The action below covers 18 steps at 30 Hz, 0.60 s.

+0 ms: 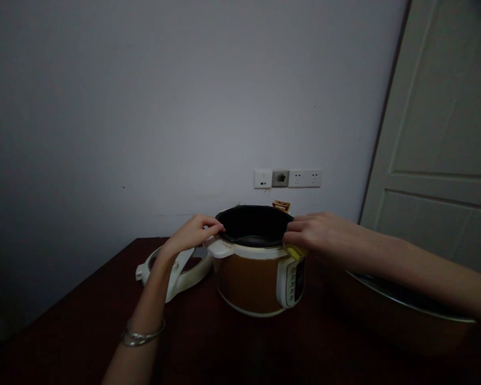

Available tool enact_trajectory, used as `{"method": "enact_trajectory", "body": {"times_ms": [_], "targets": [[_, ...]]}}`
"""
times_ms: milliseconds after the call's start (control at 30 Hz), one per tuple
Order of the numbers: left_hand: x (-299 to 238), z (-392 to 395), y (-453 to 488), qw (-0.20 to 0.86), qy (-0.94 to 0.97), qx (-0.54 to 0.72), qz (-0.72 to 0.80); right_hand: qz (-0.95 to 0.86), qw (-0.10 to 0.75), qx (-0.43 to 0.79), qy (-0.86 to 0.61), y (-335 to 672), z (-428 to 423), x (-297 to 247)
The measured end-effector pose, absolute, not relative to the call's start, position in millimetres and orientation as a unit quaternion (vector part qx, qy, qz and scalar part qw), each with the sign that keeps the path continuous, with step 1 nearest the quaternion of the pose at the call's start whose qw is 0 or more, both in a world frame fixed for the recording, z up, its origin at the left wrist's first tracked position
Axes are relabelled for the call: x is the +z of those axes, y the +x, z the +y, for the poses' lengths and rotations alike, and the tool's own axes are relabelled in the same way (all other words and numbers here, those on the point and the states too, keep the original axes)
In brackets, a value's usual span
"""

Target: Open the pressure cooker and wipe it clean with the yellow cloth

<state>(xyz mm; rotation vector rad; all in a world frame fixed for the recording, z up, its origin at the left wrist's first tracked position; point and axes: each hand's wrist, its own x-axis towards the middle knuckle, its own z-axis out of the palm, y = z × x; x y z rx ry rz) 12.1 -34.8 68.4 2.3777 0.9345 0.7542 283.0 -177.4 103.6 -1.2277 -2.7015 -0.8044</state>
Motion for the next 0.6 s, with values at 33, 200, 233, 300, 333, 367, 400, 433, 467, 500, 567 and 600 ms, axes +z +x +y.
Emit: {"method": "enact_trajectory", "body": {"times_ms": [33,200,233,300,333,367,400,433,467,500,567,600], "targets": [[68,-35,12,0.234,0.867,0.277,0.342,-0.881,0.029,-0.263,-0.393,279,-176,99],[68,-38,11,0.259,0.858,0.266,0.356,-0.896,0.025,-0.266,-0.356,236,-161,96],[69,-38,10,0.264,0.856,0.264,0.357,-0.900,0.031,-0.266,-0.344,225,-155,96],[70,-38,7,0.263,0.854,0.267,0.360,-0.907,0.050,-0.269,-0.320,204,-141,95],[71,-38,5,0.255,0.853,0.275,0.362,-0.909,0.060,-0.265,-0.315,194,-133,95],[72,-37,2,0.244,0.854,0.285,0.361,-0.911,0.068,-0.253,-0.318,184,-125,95],[73,-36,-1,0.230,0.855,0.297,0.358,-0.914,0.084,-0.236,-0.319,177,-118,96],[74,-34,-4,0.216,0.857,0.310,0.352,-0.916,0.107,-0.216,-0.321,171,-112,98],[75,-33,-7,0.202,0.858,0.321,0.345,-0.917,0.137,-0.194,-0.322,166,-107,101],[77,-32,-10,0.189,0.859,0.329,0.344,-0.914,0.174,-0.172,-0.323,164,-103,105],[78,-31,-15,0.172,0.852,0.338,0.360,-0.901,0.250,-0.128,-0.330,167,-100,115],[79,-30,-17,0.169,0.845,0.342,0.375,-0.892,0.284,-0.105,-0.337,172,-101,120]]}}
